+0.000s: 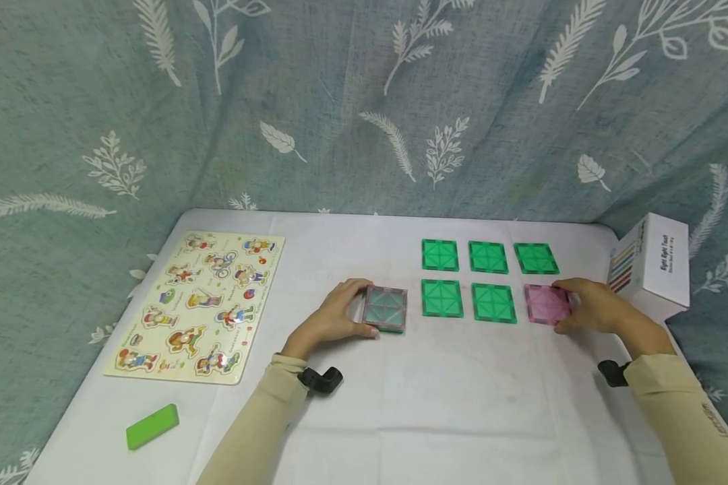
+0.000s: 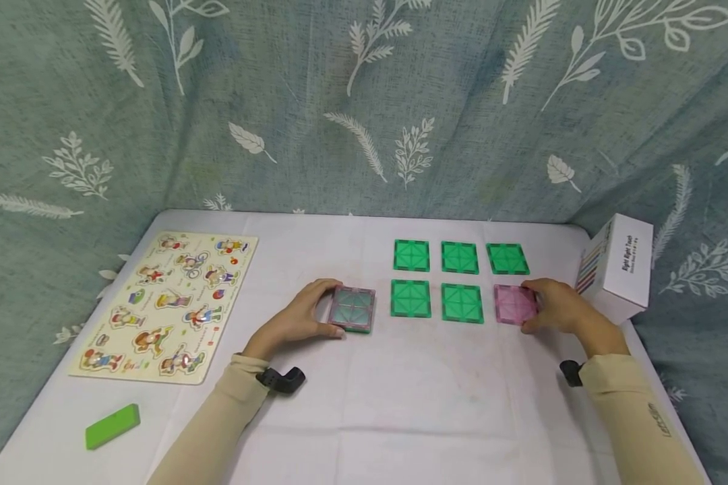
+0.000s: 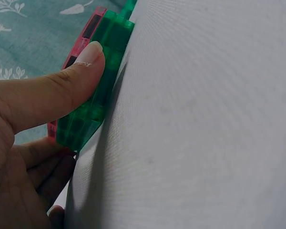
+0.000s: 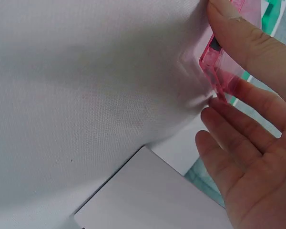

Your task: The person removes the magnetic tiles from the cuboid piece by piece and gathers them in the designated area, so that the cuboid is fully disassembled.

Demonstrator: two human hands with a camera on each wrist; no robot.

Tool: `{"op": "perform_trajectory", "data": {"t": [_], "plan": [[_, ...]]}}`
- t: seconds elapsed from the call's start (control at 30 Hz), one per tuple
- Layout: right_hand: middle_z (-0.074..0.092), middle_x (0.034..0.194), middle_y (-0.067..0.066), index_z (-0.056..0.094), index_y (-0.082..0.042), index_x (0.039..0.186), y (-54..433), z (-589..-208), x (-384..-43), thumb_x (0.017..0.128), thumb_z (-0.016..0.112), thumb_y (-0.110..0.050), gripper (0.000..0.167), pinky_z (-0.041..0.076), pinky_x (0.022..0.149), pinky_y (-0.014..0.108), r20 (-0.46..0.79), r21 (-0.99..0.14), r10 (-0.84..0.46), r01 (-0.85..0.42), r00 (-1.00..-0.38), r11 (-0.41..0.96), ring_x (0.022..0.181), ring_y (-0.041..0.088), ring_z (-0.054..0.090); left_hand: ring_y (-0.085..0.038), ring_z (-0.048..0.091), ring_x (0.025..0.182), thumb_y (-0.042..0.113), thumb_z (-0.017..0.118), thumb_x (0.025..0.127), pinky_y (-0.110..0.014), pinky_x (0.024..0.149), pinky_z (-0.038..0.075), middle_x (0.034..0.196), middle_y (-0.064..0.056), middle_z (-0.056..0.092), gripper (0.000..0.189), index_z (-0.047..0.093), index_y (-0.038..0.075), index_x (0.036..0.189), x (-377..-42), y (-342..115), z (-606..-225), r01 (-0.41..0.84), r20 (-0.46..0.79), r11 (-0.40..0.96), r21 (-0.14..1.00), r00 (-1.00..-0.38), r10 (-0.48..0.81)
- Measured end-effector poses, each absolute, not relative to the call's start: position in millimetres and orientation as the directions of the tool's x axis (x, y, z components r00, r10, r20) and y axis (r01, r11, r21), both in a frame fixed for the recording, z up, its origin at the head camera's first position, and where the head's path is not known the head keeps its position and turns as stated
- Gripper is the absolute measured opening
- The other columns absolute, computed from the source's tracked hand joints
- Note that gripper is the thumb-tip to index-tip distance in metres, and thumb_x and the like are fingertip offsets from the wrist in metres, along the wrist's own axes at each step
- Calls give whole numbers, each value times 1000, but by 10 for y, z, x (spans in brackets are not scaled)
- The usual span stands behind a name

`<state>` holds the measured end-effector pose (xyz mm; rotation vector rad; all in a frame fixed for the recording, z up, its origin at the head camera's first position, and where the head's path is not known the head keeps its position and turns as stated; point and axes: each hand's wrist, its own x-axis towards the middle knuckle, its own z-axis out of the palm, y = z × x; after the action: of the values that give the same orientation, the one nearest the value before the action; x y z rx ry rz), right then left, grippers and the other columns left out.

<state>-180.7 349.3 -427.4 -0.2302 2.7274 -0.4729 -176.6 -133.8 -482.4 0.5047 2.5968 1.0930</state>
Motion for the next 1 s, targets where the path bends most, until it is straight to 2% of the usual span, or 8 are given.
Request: {"op": "perform_trajectory", "data": {"t": [0.3,0.6,1.0], "plan": [[50,138,39,50,13,138,3513,-4267,-1818,67,93,-27,92,40,105,72,-282,-305,-276,-186,-919,934,128,58,45,-30,32,151,37,92,69,-54,127,25,157,-5,41,96,42,16,149,-1748,-1329,-4817,185,-136,653,734,-903,408],[49,137,40,52,10,137,3503,-4247,-1838,66,94,-24,89,41,105,72,-300,-254,-257,-183,-919,950,127,59,44,-30,33,150,36,92,70,-54,127,26,157,-5,42,96,42,16,149,-1753,-1327,-4823,196,-123,648,736,-903,412],[48,137,40,49,10,140,3473,-4223,-1812,70,91,-22,88,42,104,73,-308,-252,-272,-198,-912,947,127,60,44,-29,34,150,36,92,71,-52,128,25,156,-6,43,96,42,14,149,-1738,-1326,-4811,205,-115,652,730,-903,414]]}}
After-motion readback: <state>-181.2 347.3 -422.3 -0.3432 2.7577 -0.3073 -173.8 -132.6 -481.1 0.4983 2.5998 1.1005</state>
